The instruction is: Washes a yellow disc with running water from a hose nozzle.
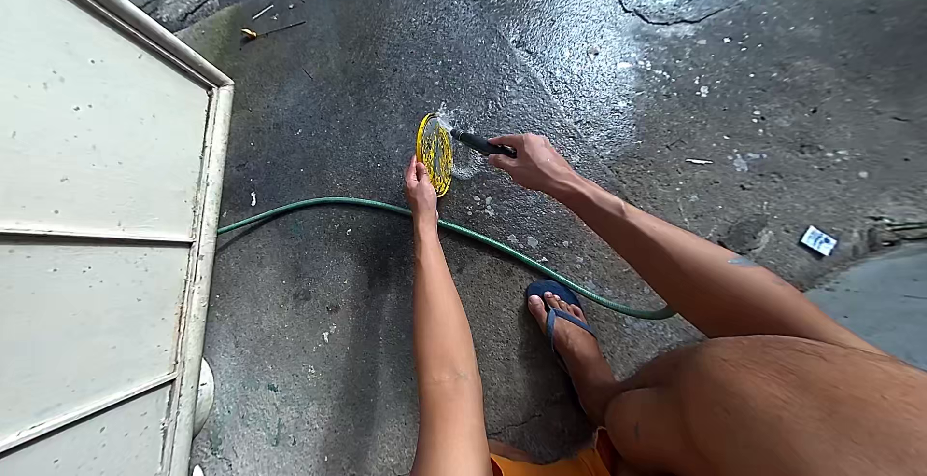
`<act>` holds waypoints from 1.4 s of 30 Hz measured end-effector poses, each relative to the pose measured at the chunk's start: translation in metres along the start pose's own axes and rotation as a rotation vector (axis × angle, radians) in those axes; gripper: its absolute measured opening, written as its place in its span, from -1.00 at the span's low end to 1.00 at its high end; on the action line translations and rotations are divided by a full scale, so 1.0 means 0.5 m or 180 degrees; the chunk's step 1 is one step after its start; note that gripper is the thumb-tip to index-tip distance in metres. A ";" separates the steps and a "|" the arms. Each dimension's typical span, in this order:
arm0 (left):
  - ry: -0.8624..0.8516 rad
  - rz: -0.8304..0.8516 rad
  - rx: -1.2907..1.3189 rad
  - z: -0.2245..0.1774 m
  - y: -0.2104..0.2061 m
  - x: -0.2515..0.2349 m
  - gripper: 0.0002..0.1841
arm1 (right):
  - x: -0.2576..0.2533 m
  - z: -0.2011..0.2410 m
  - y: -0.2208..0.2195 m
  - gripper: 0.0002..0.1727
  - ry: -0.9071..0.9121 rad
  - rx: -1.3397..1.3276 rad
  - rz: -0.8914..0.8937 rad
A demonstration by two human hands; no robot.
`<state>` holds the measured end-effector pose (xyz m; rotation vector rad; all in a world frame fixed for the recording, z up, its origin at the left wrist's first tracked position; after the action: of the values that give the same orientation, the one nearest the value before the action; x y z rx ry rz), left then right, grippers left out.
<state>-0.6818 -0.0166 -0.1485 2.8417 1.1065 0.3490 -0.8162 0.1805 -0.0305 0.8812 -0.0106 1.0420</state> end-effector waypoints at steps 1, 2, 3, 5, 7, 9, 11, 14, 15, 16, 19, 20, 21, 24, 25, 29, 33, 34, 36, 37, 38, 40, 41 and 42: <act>0.0015 -0.0003 -0.0029 -0.001 0.000 0.001 -0.52 | 0.001 0.001 0.001 -0.58 0.0002 0.0009 -0.0007; 0.0039 -0.0002 -0.0042 0.000 -0.001 0.001 -0.52 | 0.002 0.003 0.001 -0.58 0.0006 0.0023 -0.0009; 0.0043 0.0005 -0.0030 0.001 -0.001 0.000 -0.52 | 0.003 0.006 0.003 -0.58 0.0020 0.0025 -0.0019; 0.0011 0.0016 0.0021 0.000 -0.002 0.000 -0.52 | 0.008 0.013 0.006 -0.59 0.0054 0.0010 -0.0034; -0.0025 0.0021 0.0055 -0.001 -0.002 -0.001 -0.52 | 0.012 0.020 0.008 -0.58 0.0084 -0.0005 -0.0032; -0.0041 0.0019 0.0047 -0.001 -0.003 -0.002 -0.53 | 0.015 0.026 0.008 -0.58 0.0088 0.0024 -0.0012; -0.0042 0.0016 0.0026 -0.001 -0.003 -0.003 -0.53 | 0.018 0.034 0.008 -0.58 0.0118 0.0045 -0.0025; -0.0033 0.0020 -0.0004 0.000 -0.003 -0.003 -0.53 | 0.023 0.043 0.007 -0.58 0.0151 0.0068 -0.0006; -0.0038 0.0018 -0.0011 -0.001 -0.003 -0.003 -0.53 | 0.023 0.044 0.006 -0.58 0.0166 0.0085 -0.0001; -0.0039 0.0017 -0.0016 -0.003 -0.003 -0.003 -0.53 | 0.024 0.046 0.005 -0.58 0.0188 0.0090 0.0003; -0.0028 0.0004 -0.0053 -0.004 -0.002 -0.002 -0.53 | 0.029 0.054 0.003 -0.58 0.0225 0.0046 0.0020; -0.0028 -0.0001 -0.0084 -0.004 -0.002 -0.002 -0.53 | 0.031 0.057 0.003 -0.58 0.0228 0.0021 0.0020; -0.0034 -0.0005 -0.0117 -0.005 -0.002 -0.003 -0.54 | 0.033 0.059 0.002 -0.58 0.0227 0.0006 0.0028; -0.0025 0.0012 -0.0170 -0.007 -0.003 -0.003 -0.53 | 0.035 0.064 -0.002 -0.57 0.0270 0.0036 0.0059; -0.0019 0.0023 -0.0175 -0.007 -0.004 -0.003 -0.53 | 0.035 0.066 -0.004 -0.57 0.0286 0.0038 0.0074; 0.0016 0.0042 -0.0143 -0.006 -0.005 -0.004 -0.53 | 0.039 0.072 -0.012 -0.57 0.0348 0.0064 0.0152; -0.0010 0.0044 -0.0054 -0.005 -0.006 -0.005 -0.54 | 0.043 0.076 -0.019 -0.58 0.0337 0.0106 0.0245; -0.0037 0.0053 -0.0016 -0.004 -0.006 -0.006 -0.54 | 0.045 0.078 -0.021 -0.58 0.0360 0.0127 0.0258; -0.0074 0.0053 0.0066 -0.003 -0.006 -0.006 -0.54 | 0.047 0.082 -0.026 -0.59 0.0424 0.0149 0.0308; -0.0076 0.0047 0.0098 -0.003 -0.005 -0.006 -0.54 | 0.047 0.083 -0.030 -0.59 0.0465 0.0163 0.0354; -0.0073 0.0041 0.0134 -0.002 -0.004 -0.006 -0.54 | 0.048 0.084 -0.035 -0.58 0.0486 0.0182 0.0434; -0.0004 0.0026 0.0232 0.002 0.001 -0.005 -0.54 | 0.048 0.082 -0.048 -0.59 0.0485 0.0236 0.0608; 0.0042 0.0019 0.0294 0.006 0.005 -0.005 -0.54 | 0.047 0.079 -0.056 -0.60 0.0485 0.0260 0.0682; 0.0079 0.0014 0.0347 0.009 0.011 -0.006 -0.53 | 0.047 0.074 -0.065 -0.61 0.0475 0.0281 0.0755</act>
<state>-0.6793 -0.0224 -0.1528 2.9422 1.1587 0.3352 -0.7651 0.1676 -0.0169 0.8945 0.0578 1.3368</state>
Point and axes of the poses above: each hand's wrist, its own x-axis away from the middle knuckle, its own y-axis out of the back of the hand, z = x × y, the point moved 9 cm from there along -x, towards the middle knuckle, and after that the axes turned 12 degrees about z, right-handed, at the moved point
